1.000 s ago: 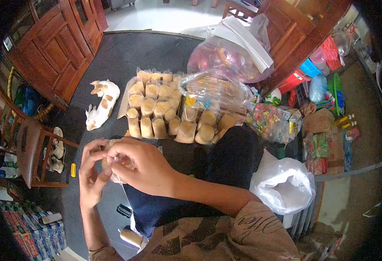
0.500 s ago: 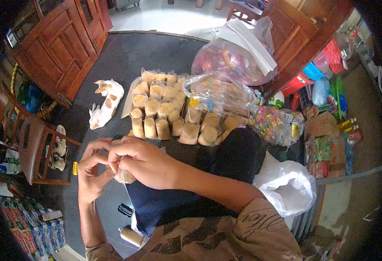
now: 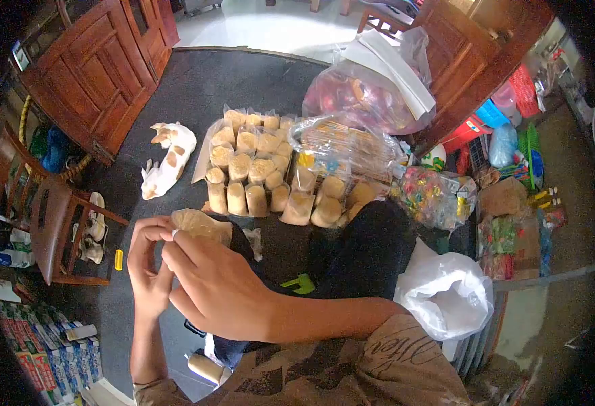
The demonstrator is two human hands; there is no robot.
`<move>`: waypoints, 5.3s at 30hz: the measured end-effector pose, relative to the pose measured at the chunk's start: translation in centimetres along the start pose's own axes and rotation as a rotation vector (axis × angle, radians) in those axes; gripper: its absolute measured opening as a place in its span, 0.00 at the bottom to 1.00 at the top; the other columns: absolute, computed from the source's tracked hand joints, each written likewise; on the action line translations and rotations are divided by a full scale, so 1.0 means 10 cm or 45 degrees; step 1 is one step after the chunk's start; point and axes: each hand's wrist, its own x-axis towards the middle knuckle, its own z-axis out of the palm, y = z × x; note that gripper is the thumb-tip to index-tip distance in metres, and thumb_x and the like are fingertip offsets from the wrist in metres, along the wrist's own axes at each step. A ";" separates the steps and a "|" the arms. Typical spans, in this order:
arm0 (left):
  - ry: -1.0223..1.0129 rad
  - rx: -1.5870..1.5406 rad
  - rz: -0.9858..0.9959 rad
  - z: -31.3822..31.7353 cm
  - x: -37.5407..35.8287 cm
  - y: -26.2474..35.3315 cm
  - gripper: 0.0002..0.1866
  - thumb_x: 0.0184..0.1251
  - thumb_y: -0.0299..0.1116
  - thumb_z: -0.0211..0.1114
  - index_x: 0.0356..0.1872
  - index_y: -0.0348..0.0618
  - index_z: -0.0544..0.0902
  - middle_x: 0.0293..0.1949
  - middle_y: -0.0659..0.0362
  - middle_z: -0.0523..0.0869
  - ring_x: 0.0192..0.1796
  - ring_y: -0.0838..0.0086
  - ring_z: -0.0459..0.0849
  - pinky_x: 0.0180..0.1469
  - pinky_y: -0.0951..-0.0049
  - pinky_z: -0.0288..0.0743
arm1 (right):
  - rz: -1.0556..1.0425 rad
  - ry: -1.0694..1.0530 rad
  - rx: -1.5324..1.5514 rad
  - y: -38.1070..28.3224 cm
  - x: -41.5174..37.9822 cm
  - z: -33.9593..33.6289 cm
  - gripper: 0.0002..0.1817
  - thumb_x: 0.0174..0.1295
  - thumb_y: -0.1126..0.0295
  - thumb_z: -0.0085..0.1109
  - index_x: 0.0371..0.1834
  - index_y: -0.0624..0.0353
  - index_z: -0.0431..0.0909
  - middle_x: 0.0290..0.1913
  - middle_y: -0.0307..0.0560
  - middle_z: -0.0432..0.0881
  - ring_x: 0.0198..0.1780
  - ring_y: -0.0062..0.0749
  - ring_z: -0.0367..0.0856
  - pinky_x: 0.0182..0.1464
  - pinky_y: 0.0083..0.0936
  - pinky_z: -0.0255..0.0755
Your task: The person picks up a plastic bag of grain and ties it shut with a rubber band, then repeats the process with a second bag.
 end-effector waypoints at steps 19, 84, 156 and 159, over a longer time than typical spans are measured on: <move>-0.304 -0.505 -0.582 -0.29 0.21 0.13 0.08 0.77 0.30 0.66 0.45 0.34 0.86 0.53 0.58 0.79 0.56 0.75 0.77 0.60 0.74 0.70 | -0.128 0.014 -0.041 0.07 -0.02 0.09 0.24 0.57 0.68 0.68 0.56 0.62 0.75 0.55 0.57 0.72 0.52 0.53 0.80 0.54 0.46 0.76; 0.239 0.027 0.079 0.11 -0.30 -0.04 0.19 0.66 0.29 0.72 0.58 0.40 0.85 0.57 0.48 0.79 0.61 0.59 0.76 0.64 0.62 0.70 | 0.309 0.168 0.274 0.23 0.03 0.11 0.09 0.65 0.76 0.69 0.47 0.61 0.86 0.37 0.38 0.81 0.30 0.12 0.73 0.30 0.16 0.65; 1.272 -0.648 -0.950 -0.76 -2.02 -1.15 0.30 0.66 0.47 0.74 0.61 0.34 0.80 0.50 0.51 0.89 0.47 0.68 0.90 0.52 0.67 0.84 | -0.349 -0.817 -0.042 0.30 0.15 1.93 0.46 0.62 0.56 0.73 0.78 0.67 0.61 0.64 0.63 0.77 0.64 0.59 0.77 0.67 0.49 0.70; 1.315 -0.146 -1.084 -1.24 -2.99 -1.52 0.33 0.65 0.49 0.76 0.62 0.35 0.79 0.49 0.55 0.89 0.46 0.71 0.89 0.47 0.73 0.82 | -0.289 -1.115 0.090 0.29 -0.07 2.34 0.41 0.67 0.56 0.69 0.78 0.65 0.63 0.68 0.63 0.76 0.67 0.59 0.78 0.70 0.49 0.69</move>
